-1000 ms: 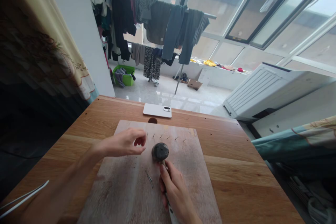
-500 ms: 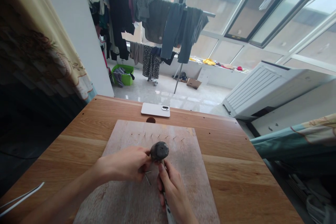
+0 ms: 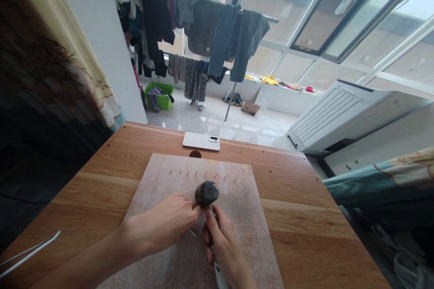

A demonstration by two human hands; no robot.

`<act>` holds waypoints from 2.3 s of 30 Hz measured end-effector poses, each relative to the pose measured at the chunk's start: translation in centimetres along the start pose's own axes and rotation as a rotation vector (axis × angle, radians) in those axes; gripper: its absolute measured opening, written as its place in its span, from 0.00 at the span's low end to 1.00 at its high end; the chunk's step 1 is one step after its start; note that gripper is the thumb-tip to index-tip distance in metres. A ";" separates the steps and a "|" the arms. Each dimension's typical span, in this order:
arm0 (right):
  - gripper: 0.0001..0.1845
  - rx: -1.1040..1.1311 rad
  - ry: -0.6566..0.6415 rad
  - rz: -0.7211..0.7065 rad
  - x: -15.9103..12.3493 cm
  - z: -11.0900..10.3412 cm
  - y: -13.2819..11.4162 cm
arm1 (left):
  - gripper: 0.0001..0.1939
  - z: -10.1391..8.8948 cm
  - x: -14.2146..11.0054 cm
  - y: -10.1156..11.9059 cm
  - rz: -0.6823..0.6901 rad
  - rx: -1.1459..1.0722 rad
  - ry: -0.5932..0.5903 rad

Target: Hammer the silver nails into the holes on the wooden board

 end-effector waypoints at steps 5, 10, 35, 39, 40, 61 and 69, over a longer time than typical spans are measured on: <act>0.32 0.025 -0.011 0.014 0.0 0.1 -0.2 | 0.18 -2.6 -0.3 -4.3 -0.109 -0.224 0.067; 0.31 0.015 -0.015 0.017 0.0 0.0 -0.2 | 0.09 -3.5 0.8 -9.7 -0.124 -0.670 0.215; 0.32 -0.015 -0.007 0.014 0.0 0.0 0.0 | 0.07 -2.7 0.8 -11.2 -0.288 -0.166 0.364; 0.32 -0.007 -0.009 0.013 0.0 0.1 -0.1 | 0.08 -2.0 1.1 -11.1 -0.249 -0.258 0.416; 0.32 -0.003 -0.010 0.016 0.0 0.1 -0.1 | 0.08 -1.9 1.2 -11.2 -0.238 -0.300 0.434; 0.33 0.096 -0.013 -0.060 3.1 2.9 -5.6 | 0.04 -0.9 1.2 -13.3 -0.128 -0.614 0.542; 0.32 0.043 -0.012 -0.122 4.7 5.1 -7.6 | 0.04 -0.8 1.2 -13.2 -0.121 -0.603 0.568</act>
Point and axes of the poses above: each hand's wrist, its own x-axis towards the middle knuckle, its own z-axis out of the palm, y = z × x, the point moved 4 cm from there along x, towards the middle knuckle, and after that the axes turned 6 degrees about -z, right-handed, at the moved point
